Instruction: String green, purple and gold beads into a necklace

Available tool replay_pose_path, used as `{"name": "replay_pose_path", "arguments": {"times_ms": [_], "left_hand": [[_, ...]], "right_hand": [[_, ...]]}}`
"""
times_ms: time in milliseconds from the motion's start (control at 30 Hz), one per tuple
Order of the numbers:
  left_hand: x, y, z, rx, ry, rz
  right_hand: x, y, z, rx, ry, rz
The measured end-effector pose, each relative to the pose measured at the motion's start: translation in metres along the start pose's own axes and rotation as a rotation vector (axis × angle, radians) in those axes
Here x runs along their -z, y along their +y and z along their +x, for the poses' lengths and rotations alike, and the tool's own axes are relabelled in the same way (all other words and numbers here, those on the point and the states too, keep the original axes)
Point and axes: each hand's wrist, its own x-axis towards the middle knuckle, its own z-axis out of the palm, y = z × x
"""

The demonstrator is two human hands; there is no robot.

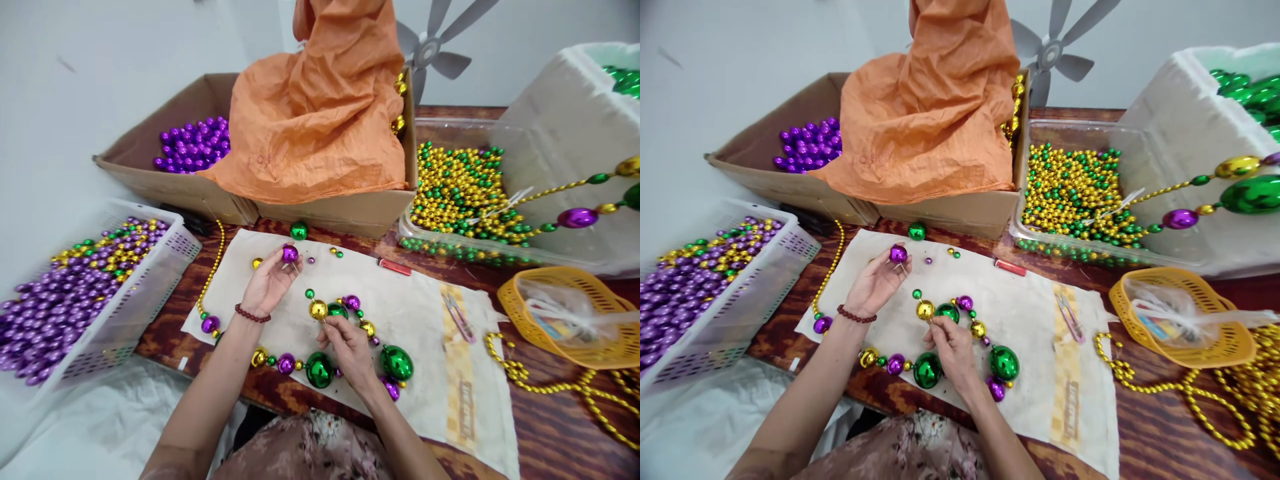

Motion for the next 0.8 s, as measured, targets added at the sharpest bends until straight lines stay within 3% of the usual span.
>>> {"name": "replay_pose_path", "arguments": {"times_ms": [800], "left_hand": [[-0.0017,-0.0002,-0.0067,-0.044,-0.001,-0.09]], "right_hand": [[-0.0023,0.0021,-0.0013,-0.029,-0.013,-0.017]]}}
